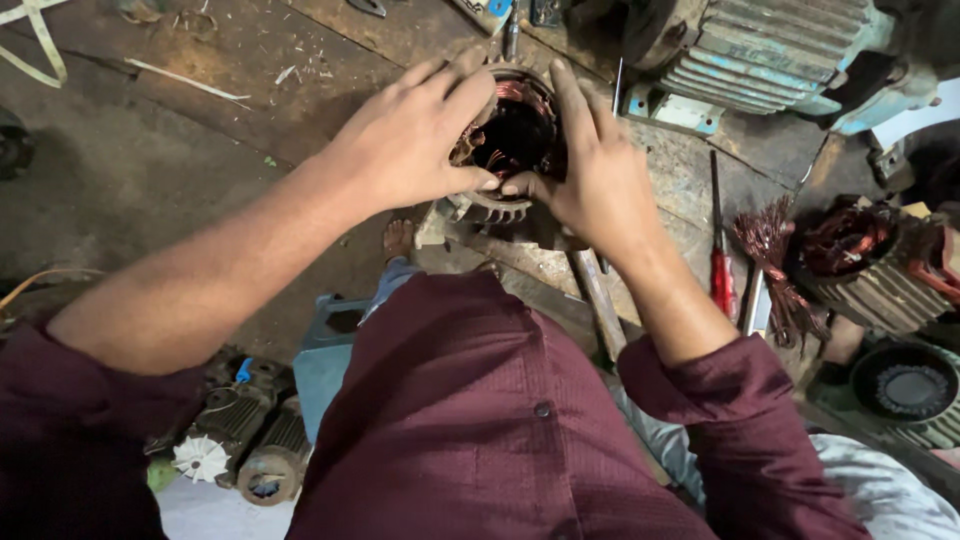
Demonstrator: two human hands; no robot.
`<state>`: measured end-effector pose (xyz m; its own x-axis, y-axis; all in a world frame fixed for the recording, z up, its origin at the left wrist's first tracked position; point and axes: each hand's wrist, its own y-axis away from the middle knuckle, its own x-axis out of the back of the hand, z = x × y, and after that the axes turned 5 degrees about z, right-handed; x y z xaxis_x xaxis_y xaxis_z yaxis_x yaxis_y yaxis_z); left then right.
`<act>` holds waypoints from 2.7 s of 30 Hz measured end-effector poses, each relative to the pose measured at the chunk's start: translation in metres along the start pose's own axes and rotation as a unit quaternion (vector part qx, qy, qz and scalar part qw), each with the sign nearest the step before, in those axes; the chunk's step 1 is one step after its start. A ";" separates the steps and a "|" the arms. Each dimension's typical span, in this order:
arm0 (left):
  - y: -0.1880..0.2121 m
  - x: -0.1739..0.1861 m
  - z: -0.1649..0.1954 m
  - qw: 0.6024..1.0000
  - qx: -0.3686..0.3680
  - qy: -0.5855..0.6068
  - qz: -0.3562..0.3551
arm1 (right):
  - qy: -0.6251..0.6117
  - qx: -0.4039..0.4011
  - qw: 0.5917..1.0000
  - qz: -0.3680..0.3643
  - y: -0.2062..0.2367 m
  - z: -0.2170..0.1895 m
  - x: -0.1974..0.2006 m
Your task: The person works on an electric motor stator at a cluttered workbench. They use pliers to pull copper windings from the stator, then use a hammer and metal rod to strike the stator housing. The person continues to remove and adjust the windings with pliers and a screwdriver.
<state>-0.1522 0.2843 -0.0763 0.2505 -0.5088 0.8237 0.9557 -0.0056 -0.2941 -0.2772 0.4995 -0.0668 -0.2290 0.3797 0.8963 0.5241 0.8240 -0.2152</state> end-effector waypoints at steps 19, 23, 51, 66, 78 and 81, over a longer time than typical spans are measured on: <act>0.002 -0.024 0.021 0.991 0.092 0.040 0.090 | -0.058 -0.049 0.995 0.058 0.004 -0.014 -0.006; 0.006 -0.012 0.026 0.991 0.071 0.079 0.080 | -0.170 0.024 0.981 0.090 0.033 0.014 0.002; 0.006 -0.020 0.063 0.997 0.007 -0.062 0.046 | 0.038 -0.388 0.920 0.042 0.194 0.138 -0.091; 0.010 -0.002 0.018 0.994 -0.039 0.030 0.099 | -0.042 -0.349 0.908 0.230 0.174 0.010 -0.001; -0.013 -0.001 -0.013 0.987 0.012 0.158 0.003 | -0.724 -0.227 0.582 0.293 0.153 -0.089 0.017; -0.021 0.001 -0.018 0.982 0.048 0.175 -0.056 | -0.686 -0.335 0.602 0.233 0.130 -0.100 0.020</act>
<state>-0.1753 0.2681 -0.0780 0.0912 -0.7744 0.6261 0.9885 -0.0059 -0.1513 -0.1319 0.5726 -0.0378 -0.1491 0.8729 -0.4645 0.9019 0.3126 0.2979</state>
